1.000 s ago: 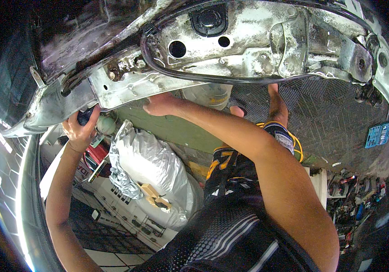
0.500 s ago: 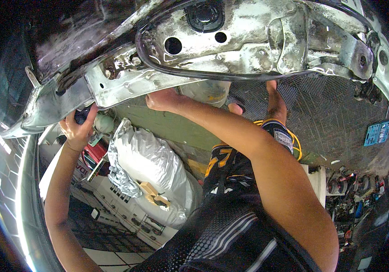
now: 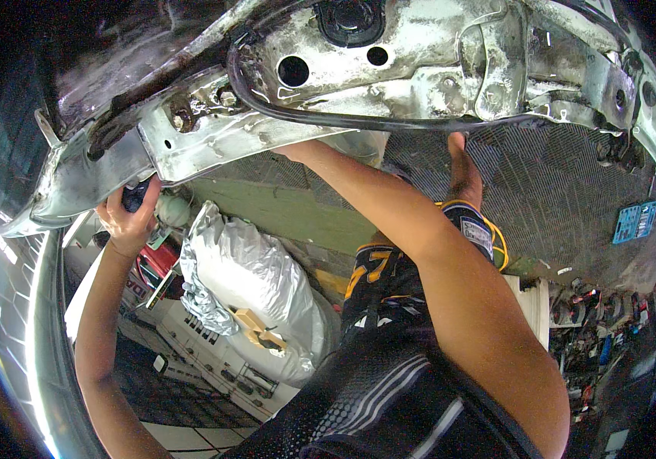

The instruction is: The person kneels beside a white car with the hood open and wipes the undercarriage and wheel well area with a dark cloth. They repeatedly dip the cloth into a clear plastic bucket of water and continue wiping the same metal surfaces.

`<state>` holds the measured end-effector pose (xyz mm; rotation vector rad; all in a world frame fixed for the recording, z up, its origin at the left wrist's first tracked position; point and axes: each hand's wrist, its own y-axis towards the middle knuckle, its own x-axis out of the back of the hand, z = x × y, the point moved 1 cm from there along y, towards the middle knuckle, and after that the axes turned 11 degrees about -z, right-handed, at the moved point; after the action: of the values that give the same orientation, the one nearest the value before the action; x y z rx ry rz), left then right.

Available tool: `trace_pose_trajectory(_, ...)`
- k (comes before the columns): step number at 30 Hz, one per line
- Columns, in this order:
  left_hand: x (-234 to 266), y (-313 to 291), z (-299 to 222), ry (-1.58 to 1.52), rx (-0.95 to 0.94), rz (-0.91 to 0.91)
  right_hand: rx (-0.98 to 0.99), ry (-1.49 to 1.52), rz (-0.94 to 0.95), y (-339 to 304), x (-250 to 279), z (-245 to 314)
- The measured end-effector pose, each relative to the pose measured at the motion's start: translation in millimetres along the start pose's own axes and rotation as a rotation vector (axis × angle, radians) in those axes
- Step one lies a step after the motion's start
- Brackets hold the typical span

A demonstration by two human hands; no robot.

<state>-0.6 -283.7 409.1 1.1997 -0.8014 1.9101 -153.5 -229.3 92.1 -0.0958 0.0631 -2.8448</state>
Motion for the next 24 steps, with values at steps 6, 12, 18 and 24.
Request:
trace_pose_trajectory(6, 1.6, 7.0, 1.3, 0.003, -0.010, 0.047, -0.012, 0.010, -0.020, 7.8, -4.4, 1.5)
trace_pose_trajectory(12, -0.3, 9.4, 2.1, -0.002, -0.093, -0.020, -0.019, 0.021, -0.028, 4.7, -7.5, 5.3)
trace_pose_trajectory(18, -0.7, 7.2, 2.0, -0.012, -0.037, -0.006, -0.020, 0.029, -0.053, 6.4, -8.1, 6.1)
trace_pose_trajectory(24, -0.7, 4.8, 2.8, -0.008, -0.040, -0.046, -0.023, 0.038, -0.061, 6.8, -11.3, 10.1)
